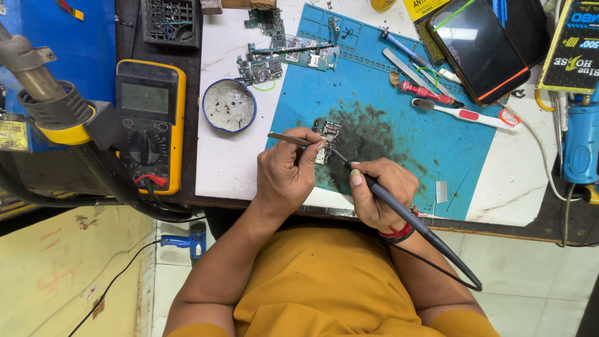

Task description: The person solders components on a disassembled phone motherboard at a repair bench, holding the board with tweezers while applying a soldering iron, then uses a hot air gun on the board and continues soldering small parts with the iron and tweezers.

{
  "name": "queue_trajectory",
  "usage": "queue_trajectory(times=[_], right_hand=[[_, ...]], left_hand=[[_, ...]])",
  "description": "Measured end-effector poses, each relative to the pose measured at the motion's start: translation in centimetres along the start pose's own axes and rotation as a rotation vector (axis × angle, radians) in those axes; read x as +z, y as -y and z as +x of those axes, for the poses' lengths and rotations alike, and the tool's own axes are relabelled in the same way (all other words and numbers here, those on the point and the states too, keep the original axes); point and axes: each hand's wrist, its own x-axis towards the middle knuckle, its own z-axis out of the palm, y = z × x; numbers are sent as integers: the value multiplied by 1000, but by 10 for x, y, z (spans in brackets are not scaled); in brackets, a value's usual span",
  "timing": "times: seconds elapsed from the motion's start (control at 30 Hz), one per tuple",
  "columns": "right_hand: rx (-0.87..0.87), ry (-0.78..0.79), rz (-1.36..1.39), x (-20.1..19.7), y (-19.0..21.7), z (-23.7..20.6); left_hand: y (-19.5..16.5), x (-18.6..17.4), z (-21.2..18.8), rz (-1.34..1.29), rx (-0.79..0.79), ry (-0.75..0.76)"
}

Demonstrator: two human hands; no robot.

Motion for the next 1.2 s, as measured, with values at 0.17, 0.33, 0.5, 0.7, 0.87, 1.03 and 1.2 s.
queue_trajectory(times=[0.17,0.33,0.5,0.7,0.87,1.03,1.2], right_hand=[[1,3,-3,0,0,0],[-12,0,-6,0,0,1],[-9,-2,17,-2,-2,1],[21,-23,-1,-7,2,-1],[-71,40,-105,-9,14,10],[-80,178,-332,-9,36,23],[-90,273,-324,-14,39,34]], left_hand=[[0,1,1,-7,12,1],[-1,0,0,-6,-10,2],[-1,-1,1,-10,-12,0],[-4,1,-2,-51,-44,-31],[-5,1,-8,-178,-51,-84],[-16,-11,-21,-233,9,-162],[-27,-37,-37,84,-65,-174]])
